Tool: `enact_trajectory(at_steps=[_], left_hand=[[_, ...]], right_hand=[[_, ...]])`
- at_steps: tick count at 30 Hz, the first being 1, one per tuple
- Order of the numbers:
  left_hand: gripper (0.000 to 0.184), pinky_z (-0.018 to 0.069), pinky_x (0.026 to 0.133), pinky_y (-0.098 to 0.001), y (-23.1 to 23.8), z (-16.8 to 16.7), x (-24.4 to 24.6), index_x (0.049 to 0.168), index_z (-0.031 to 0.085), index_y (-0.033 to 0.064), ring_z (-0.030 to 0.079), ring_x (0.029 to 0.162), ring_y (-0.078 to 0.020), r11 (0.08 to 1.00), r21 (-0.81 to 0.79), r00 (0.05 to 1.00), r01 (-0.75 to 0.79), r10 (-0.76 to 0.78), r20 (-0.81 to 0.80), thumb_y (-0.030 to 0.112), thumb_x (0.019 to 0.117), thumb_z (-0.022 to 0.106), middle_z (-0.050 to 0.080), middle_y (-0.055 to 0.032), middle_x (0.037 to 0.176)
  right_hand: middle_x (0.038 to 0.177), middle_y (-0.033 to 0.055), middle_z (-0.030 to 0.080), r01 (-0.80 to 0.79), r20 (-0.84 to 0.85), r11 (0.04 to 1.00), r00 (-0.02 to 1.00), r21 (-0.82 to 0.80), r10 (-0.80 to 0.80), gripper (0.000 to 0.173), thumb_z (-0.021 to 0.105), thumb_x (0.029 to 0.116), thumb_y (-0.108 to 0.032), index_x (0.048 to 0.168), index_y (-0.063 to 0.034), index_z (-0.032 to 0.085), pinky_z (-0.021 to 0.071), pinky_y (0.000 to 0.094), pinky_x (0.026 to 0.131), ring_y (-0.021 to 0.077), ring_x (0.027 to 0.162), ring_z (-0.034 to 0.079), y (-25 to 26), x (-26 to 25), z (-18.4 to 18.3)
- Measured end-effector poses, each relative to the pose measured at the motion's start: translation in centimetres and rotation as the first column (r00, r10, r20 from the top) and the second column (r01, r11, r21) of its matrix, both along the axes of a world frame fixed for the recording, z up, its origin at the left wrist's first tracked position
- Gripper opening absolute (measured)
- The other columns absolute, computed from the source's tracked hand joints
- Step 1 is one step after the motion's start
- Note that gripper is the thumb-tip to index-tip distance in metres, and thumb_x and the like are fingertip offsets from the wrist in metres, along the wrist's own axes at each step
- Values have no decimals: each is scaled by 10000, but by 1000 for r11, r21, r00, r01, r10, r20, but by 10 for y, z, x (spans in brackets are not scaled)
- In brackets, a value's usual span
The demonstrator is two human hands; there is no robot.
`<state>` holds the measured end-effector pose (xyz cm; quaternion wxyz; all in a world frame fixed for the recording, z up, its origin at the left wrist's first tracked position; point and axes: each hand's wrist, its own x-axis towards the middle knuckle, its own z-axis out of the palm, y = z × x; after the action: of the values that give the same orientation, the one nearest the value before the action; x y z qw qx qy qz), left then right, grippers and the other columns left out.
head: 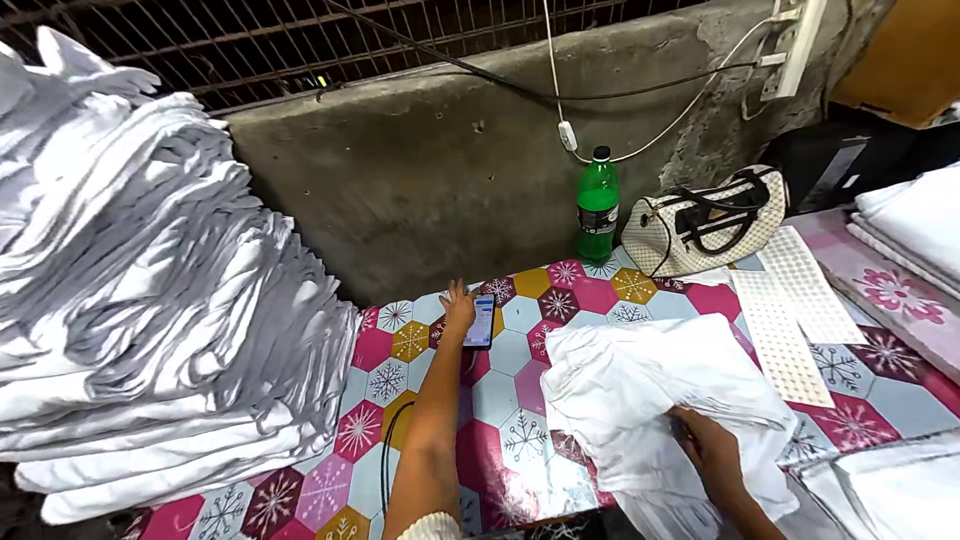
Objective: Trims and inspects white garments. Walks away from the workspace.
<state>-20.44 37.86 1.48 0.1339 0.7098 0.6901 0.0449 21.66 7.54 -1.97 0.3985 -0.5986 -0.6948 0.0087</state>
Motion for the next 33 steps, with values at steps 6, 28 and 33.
enact_trajectory(at_steps=[6, 28, 33], left_hand=[[702, 93, 1133, -801, -3, -11, -10, 1523, 509, 209, 85, 1561, -467, 998, -10, 993, 69, -70, -95, -132, 911, 527, 196, -176, 1696], [290, 150, 1198, -686, -33, 31, -51, 1047, 765, 6, 278, 1524, -412, 971, 223, 979, 80, -118, 166, -125, 907, 547, 482, -196, 1545], [372, 149, 1181, -721, -38, 19, -61, 1091, 788, 63, 245, 1526, -457, 961, 233, 949, 151, -207, 236, -132, 905, 531, 461, -215, 1557]], right_hand=[[775, 151, 719, 19, 54, 1000, 998, 13, -20, 355, 492, 930, -233, 925, 17, 743, 559, 490, 597, 324, 662, 706, -2, 2, -4], [730, 164, 698, 29, 93, 998, 995, 62, -34, 363, 475, 955, -223, 877, 24, 729, 539, 438, 570, 302, 616, 686, 1, 2, -3], [737, 168, 698, 26, 94, 998, 995, 63, -32, 352, 480, 953, -212, 889, 29, 728, 541, 444, 577, 310, 622, 686, 0, 2, -4]])
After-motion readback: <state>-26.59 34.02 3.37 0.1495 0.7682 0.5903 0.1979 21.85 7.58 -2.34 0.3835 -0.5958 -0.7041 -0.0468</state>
